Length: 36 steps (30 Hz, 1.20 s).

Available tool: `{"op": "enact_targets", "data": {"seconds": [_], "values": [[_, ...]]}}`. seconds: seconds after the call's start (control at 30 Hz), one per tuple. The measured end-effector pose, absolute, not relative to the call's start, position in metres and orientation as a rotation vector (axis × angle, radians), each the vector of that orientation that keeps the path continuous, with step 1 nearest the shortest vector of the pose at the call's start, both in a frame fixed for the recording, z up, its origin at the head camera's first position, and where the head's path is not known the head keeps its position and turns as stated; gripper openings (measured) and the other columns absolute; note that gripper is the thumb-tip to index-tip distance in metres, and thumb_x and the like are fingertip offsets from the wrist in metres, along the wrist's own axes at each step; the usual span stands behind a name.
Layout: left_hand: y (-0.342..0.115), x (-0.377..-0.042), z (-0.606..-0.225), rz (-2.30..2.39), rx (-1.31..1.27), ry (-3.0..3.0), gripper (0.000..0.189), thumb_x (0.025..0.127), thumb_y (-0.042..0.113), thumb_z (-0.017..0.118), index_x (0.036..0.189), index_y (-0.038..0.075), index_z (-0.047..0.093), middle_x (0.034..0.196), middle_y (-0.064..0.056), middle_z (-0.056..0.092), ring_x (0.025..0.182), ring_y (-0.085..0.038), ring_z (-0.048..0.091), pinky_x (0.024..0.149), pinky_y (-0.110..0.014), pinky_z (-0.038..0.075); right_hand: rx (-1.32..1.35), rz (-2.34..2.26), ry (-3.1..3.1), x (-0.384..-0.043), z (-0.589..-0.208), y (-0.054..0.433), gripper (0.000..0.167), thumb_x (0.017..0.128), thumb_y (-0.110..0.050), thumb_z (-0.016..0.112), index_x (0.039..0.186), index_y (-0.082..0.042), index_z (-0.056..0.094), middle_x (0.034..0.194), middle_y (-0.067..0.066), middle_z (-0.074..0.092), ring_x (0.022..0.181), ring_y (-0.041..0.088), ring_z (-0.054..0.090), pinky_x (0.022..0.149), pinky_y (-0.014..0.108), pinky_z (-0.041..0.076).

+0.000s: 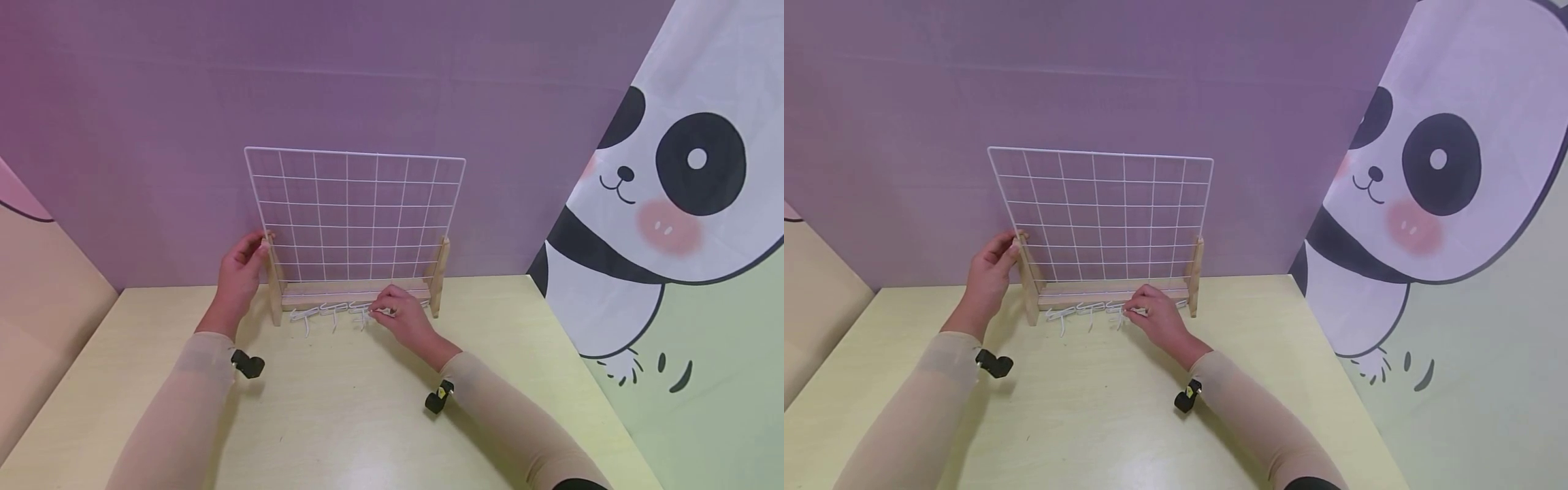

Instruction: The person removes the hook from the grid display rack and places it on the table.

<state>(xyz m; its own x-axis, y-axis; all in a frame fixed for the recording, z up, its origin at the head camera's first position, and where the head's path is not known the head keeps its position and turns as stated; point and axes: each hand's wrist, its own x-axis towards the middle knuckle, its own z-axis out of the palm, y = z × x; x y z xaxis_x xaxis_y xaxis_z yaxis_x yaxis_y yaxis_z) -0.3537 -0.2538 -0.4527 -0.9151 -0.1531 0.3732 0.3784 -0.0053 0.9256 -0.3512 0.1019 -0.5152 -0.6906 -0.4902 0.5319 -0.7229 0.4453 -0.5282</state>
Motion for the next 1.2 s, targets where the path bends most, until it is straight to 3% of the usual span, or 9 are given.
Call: {"op": "enact_targets", "data": {"seconds": [0.23, 1.2], "values": [[-0.2544, -0.3532, -0.4518, -1.965, -0.24, -1.93, 0.044, 0.116, 0.017, 0.061, 0.153, -0.006, 0.057, 0.133, 0.014, 0.068, 0.128, -0.008, 0.056, 0.109, -0.013, 0.046, 1.023, 1.088, -2.447, -0.3533, -0.5198, 0.1013, 0.005, 0.098, -0.003, 0.084, 0.101, -0.007, 0.086, 0.104, 0.003, 0.07, 0.095, 0.02, 0.067, 0.077, 0.025, 0.056], [-0.2529, -0.3544, -0.4534, -2.018, -0.236, -1.87, 0.04, 0.115, 0.014, 0.062, 0.15, -0.005, 0.06, 0.128, 0.015, 0.07, 0.125, -0.008, 0.058, 0.107, -0.013, 0.047, 1.153, 1.049, -2.49, -0.3451, -0.5189, 0.1084, 0.007, 0.095, -0.003, 0.087, 0.101, -0.006, 0.087, 0.103, 0.001, 0.07, 0.099, 0.019, 0.068, 0.088, 0.029, 0.059]]}}
